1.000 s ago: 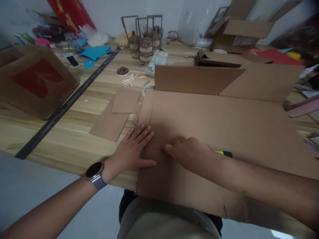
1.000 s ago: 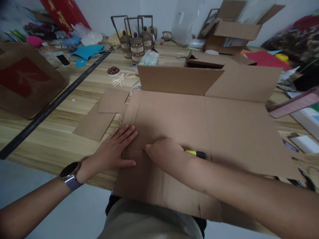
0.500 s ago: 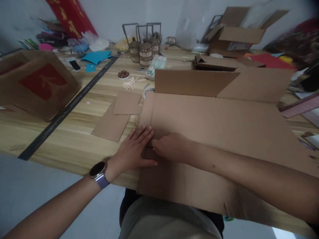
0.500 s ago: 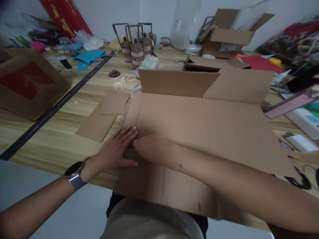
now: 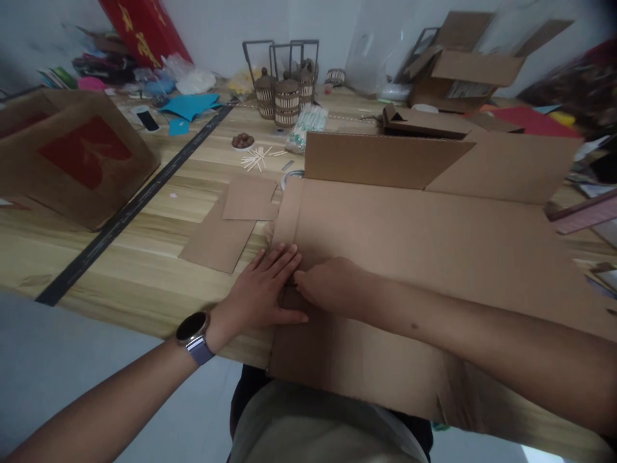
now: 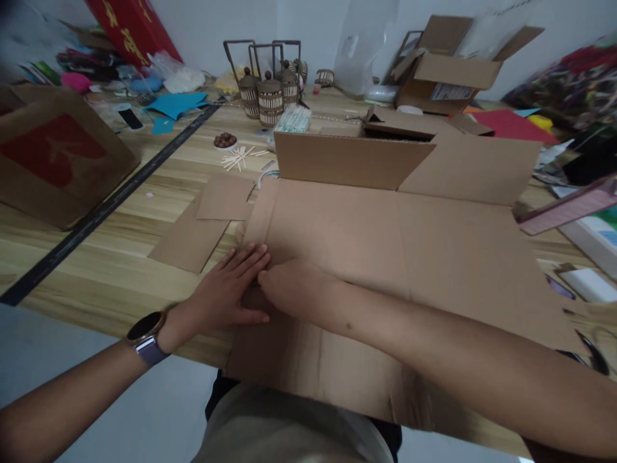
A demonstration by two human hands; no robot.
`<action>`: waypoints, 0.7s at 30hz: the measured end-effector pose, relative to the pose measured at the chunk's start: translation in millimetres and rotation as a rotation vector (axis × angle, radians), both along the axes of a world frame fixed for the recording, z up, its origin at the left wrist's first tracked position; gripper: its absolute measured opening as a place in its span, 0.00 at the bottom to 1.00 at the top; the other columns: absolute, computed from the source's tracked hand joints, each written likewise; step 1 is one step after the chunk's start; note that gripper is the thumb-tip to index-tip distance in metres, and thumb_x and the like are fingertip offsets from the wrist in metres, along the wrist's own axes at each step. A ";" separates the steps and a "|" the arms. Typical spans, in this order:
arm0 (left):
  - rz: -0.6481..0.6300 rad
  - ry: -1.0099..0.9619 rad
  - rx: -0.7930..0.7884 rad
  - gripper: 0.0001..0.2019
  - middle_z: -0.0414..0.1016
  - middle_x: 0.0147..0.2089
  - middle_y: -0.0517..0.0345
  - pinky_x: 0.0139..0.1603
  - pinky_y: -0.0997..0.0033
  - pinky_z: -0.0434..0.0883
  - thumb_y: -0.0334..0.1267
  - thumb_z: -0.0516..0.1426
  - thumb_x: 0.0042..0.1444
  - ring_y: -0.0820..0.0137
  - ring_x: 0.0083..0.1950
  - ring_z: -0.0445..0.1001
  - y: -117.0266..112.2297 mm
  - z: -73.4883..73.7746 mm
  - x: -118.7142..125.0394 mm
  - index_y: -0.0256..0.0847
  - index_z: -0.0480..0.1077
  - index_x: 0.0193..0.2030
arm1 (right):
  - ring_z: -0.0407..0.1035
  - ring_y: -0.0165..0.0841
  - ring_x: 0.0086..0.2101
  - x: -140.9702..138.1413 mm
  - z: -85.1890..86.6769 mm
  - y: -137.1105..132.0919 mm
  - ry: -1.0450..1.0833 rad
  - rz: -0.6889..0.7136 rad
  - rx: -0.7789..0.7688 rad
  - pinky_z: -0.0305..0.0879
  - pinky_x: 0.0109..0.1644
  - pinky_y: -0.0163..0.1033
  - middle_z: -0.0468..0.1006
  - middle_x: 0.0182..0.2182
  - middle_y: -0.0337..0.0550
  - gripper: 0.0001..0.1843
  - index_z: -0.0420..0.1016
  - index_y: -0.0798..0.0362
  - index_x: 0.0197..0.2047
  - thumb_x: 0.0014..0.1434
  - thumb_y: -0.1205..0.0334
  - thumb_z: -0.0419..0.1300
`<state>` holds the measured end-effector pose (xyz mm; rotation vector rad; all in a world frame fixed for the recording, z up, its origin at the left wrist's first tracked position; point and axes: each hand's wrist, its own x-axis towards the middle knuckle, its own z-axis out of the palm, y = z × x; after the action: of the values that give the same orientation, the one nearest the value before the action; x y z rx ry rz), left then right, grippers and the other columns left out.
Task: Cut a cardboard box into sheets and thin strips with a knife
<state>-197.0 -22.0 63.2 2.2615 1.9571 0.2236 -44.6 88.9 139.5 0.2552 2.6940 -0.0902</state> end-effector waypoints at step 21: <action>0.000 0.031 0.034 0.53 0.48 0.77 0.45 0.74 0.48 0.41 0.74 0.51 0.53 0.51 0.77 0.43 -1.3 -3.2 -0.4 0.39 0.46 0.76 | 0.81 0.43 0.36 29.6 15.9 -1.0 -0.126 -0.041 0.110 0.73 0.34 0.39 0.84 0.36 0.56 0.14 0.78 0.56 0.47 0.65 0.75 0.53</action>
<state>-197.4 -23.4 60.0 2.2998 1.9827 0.2250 -15.0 87.9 155.4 0.3386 2.5725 0.0603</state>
